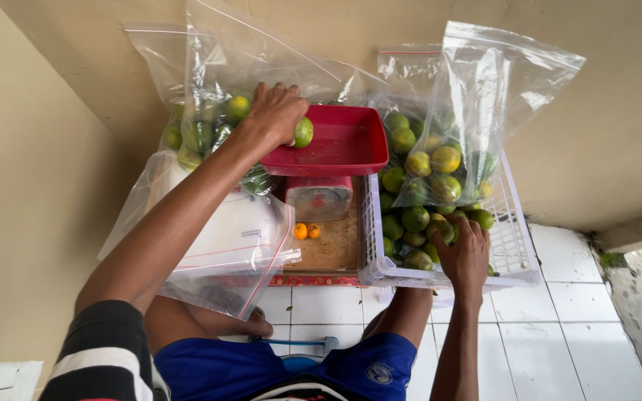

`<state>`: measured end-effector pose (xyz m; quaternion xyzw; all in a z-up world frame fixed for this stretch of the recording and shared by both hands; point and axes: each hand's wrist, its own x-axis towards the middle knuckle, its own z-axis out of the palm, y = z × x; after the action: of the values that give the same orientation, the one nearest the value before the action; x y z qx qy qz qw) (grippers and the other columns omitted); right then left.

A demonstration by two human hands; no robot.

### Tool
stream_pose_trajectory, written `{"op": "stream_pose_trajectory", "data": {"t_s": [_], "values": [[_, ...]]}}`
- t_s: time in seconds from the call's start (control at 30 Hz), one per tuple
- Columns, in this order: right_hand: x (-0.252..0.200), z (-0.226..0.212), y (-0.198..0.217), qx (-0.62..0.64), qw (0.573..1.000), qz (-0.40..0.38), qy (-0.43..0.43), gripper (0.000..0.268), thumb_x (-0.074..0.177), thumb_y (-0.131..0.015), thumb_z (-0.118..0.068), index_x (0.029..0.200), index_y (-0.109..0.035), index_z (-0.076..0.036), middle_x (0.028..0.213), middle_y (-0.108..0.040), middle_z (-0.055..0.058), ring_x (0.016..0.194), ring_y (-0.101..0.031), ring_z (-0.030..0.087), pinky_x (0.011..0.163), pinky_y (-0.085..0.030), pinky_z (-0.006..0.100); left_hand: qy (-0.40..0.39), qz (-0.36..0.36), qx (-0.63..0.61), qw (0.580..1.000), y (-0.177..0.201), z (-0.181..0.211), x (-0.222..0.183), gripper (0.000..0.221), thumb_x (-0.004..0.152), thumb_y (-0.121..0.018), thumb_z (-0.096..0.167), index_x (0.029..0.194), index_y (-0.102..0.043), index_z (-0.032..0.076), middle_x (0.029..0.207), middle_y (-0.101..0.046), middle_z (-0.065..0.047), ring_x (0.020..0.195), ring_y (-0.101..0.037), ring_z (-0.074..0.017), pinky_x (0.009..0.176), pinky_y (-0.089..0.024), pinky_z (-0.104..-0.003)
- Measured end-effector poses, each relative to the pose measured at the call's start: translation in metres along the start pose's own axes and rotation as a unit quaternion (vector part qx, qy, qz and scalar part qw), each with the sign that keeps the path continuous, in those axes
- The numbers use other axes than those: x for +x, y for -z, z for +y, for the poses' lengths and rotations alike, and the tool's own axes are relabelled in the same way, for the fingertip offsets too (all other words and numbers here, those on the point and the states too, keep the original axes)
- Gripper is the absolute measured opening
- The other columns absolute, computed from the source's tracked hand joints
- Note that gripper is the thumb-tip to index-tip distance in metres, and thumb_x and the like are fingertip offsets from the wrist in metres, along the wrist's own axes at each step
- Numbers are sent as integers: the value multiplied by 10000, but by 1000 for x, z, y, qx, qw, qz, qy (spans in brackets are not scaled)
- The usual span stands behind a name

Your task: The person is weighing small green fruits on a scale and then placing them into plastic zip-lock bags.

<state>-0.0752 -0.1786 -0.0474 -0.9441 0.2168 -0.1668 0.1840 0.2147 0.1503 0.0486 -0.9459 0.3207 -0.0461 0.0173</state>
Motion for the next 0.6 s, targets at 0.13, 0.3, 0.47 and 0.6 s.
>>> {"op": "stream_pose_trajectory", "data": {"t_s": [0.13,0.3,0.47,0.6], "values": [[-12,-10,9,6,998,63,-2,301,954,-677,-302,1206,-732,-146,1085,-683,181,1088,-621,358,915,-502,455,-6,-10,-7,1000,7,8,-7,578,600,-992,163,1134,-775,110,1149,-695,-150,1103,-652,-390,903,-466,-572],[-14,-17,12,28,995,96,2,263,997,-681,-306,1170,-749,-119,1036,-699,167,1062,-635,323,876,-496,442,-3,-19,-8,1000,10,8,-11,589,648,-977,238,1190,-772,131,1146,-706,-143,1113,-653,-378,910,-466,-574],[-12,-12,8,37,994,99,20,257,998,-689,-294,1160,-748,-104,1051,-707,182,1045,-645,323,874,-491,438,-1,-13,-6,1000,12,6,-9,707,621,-986,254,1264,-724,120,1157,-694,-153,1114,-646,-386,893,-477,-581],[-11,-9,6,44,993,106,22,238,1013,-681,-283,1149,-747,-98,1064,-714,175,1045,-646,315,869,-487,437,-8,6,-3,1000,18,9,-12,769,609,-997,222,1306,-698,94,1138,-696,-163,1105,-649,-387,871,-485,-570]]}}
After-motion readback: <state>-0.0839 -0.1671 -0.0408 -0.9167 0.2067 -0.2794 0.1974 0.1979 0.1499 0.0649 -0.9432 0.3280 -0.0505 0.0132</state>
